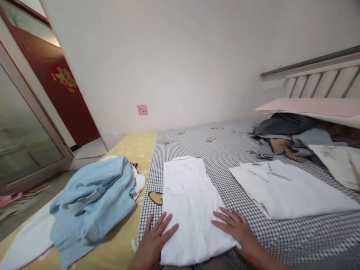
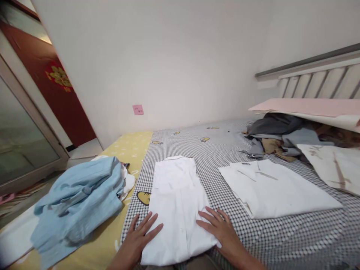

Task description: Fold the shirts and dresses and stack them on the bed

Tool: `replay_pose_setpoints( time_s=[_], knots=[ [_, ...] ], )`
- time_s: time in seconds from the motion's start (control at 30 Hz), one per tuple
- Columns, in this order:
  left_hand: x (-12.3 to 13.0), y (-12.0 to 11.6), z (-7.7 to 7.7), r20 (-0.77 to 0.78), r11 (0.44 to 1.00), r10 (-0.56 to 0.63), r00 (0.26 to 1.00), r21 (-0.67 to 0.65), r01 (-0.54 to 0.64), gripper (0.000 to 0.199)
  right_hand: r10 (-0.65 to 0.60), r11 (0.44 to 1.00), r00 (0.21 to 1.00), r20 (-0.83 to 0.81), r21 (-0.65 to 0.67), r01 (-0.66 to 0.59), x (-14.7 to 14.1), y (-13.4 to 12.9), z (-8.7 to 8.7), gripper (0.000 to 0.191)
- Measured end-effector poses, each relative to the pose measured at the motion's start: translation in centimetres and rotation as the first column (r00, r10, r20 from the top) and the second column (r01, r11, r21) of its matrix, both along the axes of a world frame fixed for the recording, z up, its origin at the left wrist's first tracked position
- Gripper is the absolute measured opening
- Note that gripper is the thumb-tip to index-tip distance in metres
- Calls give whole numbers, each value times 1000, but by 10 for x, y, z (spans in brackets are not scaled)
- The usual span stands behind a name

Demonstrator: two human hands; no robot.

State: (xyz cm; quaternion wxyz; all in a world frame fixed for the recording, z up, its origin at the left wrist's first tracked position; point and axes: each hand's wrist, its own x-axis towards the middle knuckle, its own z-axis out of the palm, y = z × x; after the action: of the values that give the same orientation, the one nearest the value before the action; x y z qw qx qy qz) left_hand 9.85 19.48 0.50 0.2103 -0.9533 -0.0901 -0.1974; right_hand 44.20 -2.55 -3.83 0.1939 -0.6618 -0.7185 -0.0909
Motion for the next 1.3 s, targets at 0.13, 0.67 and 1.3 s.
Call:
replay_pose_setpoints(
  time_s=[0.13, 0.67, 1.3],
  knots=[
    [9, 9, 26, 10, 970, 2, 1000, -241, 1, 53, -95, 989, 990, -105, 102, 106, 0, 10, 20, 34],
    [-76, -110, 56, 30, 692, -113, 993, -715, 100, 22, 104, 988, 912, -397, -63, -140, -64, -132, 71, 23],
    [75, 51, 92, -89, -563, 553, 828, -773, 293, 45, -265, 964, -296, -918, -260, -57, -2, 115, 109, 48]
  ],
)
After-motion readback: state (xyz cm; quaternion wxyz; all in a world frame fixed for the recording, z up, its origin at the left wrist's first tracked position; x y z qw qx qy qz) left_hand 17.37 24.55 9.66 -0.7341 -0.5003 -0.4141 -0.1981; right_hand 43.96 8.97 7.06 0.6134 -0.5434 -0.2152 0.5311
